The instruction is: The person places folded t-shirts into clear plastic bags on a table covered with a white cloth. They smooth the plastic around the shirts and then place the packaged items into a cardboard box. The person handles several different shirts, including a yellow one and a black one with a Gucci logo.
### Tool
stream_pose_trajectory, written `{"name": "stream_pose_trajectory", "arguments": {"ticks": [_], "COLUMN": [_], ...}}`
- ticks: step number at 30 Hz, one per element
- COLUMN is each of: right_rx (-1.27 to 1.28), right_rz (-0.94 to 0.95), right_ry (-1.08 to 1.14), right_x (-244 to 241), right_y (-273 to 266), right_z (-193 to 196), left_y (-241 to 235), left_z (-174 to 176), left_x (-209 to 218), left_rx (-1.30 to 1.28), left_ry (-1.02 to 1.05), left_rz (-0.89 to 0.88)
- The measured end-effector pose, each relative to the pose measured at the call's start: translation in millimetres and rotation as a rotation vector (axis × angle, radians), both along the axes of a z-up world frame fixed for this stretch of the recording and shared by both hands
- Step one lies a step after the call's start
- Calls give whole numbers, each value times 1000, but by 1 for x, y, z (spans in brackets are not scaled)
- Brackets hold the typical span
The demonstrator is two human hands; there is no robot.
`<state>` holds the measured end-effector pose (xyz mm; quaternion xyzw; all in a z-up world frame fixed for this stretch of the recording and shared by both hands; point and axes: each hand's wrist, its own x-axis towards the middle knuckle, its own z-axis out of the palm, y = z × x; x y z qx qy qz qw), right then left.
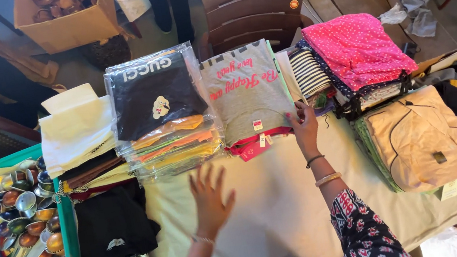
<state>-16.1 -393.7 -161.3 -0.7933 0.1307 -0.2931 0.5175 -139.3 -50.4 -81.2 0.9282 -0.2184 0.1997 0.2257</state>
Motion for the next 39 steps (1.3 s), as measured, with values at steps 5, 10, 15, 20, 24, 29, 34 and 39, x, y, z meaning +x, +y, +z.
{"name": "stream_pose_trajectory", "arguments": {"ticks": [5, 10, 15, 20, 24, 29, 34, 39], "right_rx": [-139, -256, -245, -295, -381, -456, -378, -519], "right_rz": [-8, -6, 167, 418, 413, -51, -57, -48], "right_ry": [104, -30, -125, -125, -80, 81, 163, 139], "right_x": [2, -12, -15, -12, -3, -1, -22, -87], "right_y": [-2, 27, 70, 123, 120, 66, 20, -12], "right_z": [11, 50, 72, 115, 103, 42, 19, -14], "left_y": [-17, 0, 25, 33, 23, 12, -1, 10], "left_z": [-77, -105, -89, -12, 12, -19, -93, -114], "left_x": [-95, -134, -109, -53, -38, -67, -132, -178], "left_rx": [55, -16, -99, -277, -342, -361, -105, 181], "left_ry": [367, 478, 382, 71, 69, 358, 610, 378], "left_rz": [-140, -43, 82, 187, 179, 33, -72, -224]}}
